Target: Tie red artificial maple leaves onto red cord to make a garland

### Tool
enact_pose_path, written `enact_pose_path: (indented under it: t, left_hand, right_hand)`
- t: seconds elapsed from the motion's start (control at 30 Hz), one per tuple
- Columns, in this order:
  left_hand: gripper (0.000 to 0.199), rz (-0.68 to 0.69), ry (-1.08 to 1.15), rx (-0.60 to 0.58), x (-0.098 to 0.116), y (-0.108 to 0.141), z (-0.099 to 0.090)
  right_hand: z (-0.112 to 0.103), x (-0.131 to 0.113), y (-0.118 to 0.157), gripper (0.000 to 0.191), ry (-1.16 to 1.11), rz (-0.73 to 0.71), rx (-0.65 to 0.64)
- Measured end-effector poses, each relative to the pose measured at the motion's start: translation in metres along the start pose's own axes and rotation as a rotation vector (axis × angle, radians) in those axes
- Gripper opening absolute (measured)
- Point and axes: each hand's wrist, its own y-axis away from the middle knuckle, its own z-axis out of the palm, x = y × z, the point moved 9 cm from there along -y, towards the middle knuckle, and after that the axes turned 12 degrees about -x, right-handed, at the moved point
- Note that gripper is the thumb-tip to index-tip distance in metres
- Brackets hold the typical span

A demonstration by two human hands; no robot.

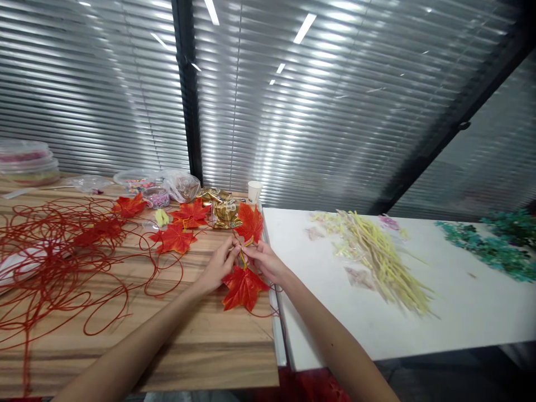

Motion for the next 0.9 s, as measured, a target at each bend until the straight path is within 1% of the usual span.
enact_pose_path:
  t: [0.27,0.47,0.63,0.83,0.9]
  left_hand:
    - [0.021,0.000,-0.081,0.008,0.0046,0.0016,-0.0015]
    - [0.021,0.003,-0.051,-0.012,0.0060,0.0015,0.0010]
    - [0.022,-0.007,-0.022,-0.004,0.0051,0.0005,0.0005]
    - [0.025,-0.112,0.052,-0.045,-0.0004,0.0004,0.0036]
    - [0.026,-0.124,0.080,-0.042,0.0000,0.0008,0.0039]
  right_hand:
    - [-0.0051,0.0075,-0.0005,0.020,-0.047,-0.005,0.032]
    - [-0.0068,0.0095,-0.0001,0.020,-0.063,0.001,0.032]
    - [-0.0050,0.0087,0.0005,0.022,-0.060,0.011,0.014]
    - [-0.0010,0.0054,0.0004,0.020,-0.080,0.015,0.015]
    - [-0.0004,0.0055,0.0002,0.019,-0.091,0.016,0.015]
